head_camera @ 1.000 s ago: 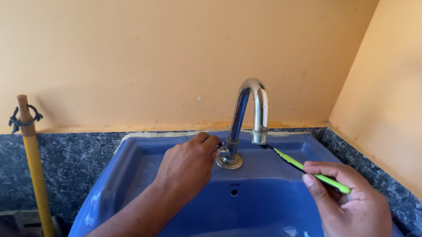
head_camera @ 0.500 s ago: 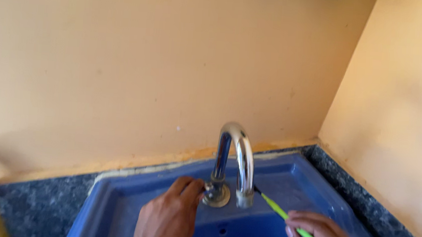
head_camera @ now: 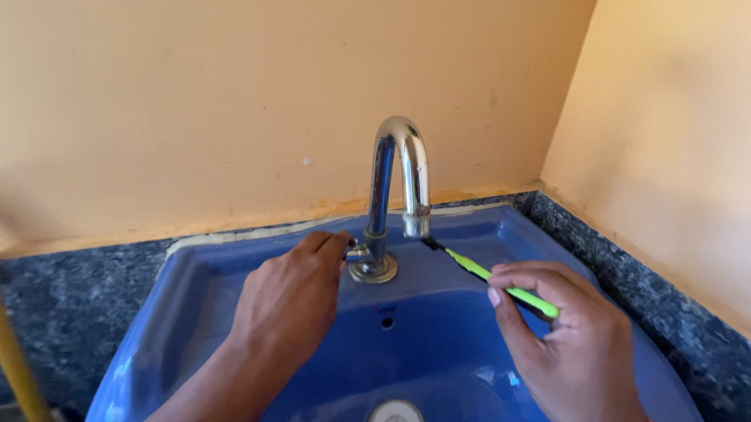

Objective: The person scrubs the rim and interior of a blue pedestal sink using a green toothbrush and a bar of soap. They repeatedly wet the brush under the faucet and continue scrubbing different sections of the sink basin and pedestal.

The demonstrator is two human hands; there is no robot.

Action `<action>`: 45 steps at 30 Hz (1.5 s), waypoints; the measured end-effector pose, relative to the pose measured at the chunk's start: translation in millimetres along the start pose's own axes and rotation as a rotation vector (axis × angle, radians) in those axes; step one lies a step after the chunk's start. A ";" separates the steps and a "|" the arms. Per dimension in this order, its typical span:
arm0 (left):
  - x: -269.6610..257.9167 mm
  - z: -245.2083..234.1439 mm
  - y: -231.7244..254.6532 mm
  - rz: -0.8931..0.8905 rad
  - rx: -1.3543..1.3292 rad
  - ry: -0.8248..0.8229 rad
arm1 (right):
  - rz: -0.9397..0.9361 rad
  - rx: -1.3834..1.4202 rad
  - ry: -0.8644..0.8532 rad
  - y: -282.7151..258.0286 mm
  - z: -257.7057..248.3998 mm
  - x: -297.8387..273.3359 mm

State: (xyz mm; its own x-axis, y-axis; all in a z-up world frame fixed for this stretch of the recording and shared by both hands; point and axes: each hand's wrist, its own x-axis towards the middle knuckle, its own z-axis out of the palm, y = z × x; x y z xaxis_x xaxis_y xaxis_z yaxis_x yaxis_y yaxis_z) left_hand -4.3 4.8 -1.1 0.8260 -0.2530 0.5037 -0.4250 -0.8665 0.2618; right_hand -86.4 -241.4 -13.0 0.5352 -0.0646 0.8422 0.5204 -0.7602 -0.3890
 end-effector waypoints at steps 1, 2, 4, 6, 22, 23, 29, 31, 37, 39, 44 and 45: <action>-2.9 3.6 -0.3 0.031 0.005 0.038 | -0.003 0.012 0.011 -3.5 -2.8 -1.6; -7.8 7.1 -0.5 0.062 0.011 0.077 | -0.005 0.024 0.021 -5.3 -2.3 -2.2; -12.5 9.4 0.9 0.026 0.072 0.036 | -0.049 0.029 0.063 -5.3 0.9 -1.3; -18.5 10.0 10.4 -0.003 0.096 0.007 | -0.086 0.013 0.095 0.1 -3.0 -0.3; -177.7 -11.7 154.5 0.147 -0.300 -0.118 | 0.518 0.741 0.325 13.0 -127.3 -108.0; -182.1 -8.8 155.0 0.187 -0.300 -0.140 | 0.522 0.761 0.319 12.4 -135.2 -120.9; -184.4 -14.7 165.9 -0.001 -0.164 -0.277 | 0.551 0.361 0.132 20.3 -170.7 -180.5; -183.9 -21.5 170.3 -0.040 -0.154 -0.304 | 0.672 0.381 0.020 29.6 -172.4 -190.6; -182.2 -29.5 175.4 -0.077 -0.148 -0.368 | 1.001 0.347 -0.293 70.9 -180.8 -202.1; -182.2 -28.2 172.4 -0.082 -0.149 -0.382 | 0.966 0.171 -0.360 75.1 -182.1 -203.1; -178.6 -19.1 164.2 -0.042 -0.162 -0.329 | 0.737 -0.330 -0.474 62.6 -184.9 -186.0; -176.1 -18.3 163.1 -0.029 -0.167 -0.327 | 0.741 -0.356 -0.477 56.3 -185.9 -180.8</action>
State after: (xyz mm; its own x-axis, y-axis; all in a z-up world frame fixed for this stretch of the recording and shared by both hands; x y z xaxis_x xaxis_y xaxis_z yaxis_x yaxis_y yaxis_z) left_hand -225.8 -84.1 -32.1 0.9020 -0.3767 0.2112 -0.4317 -0.8003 0.4162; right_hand -277.6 -392.7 -117.7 0.9041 -0.3983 0.1547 -0.2518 -0.7892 -0.5602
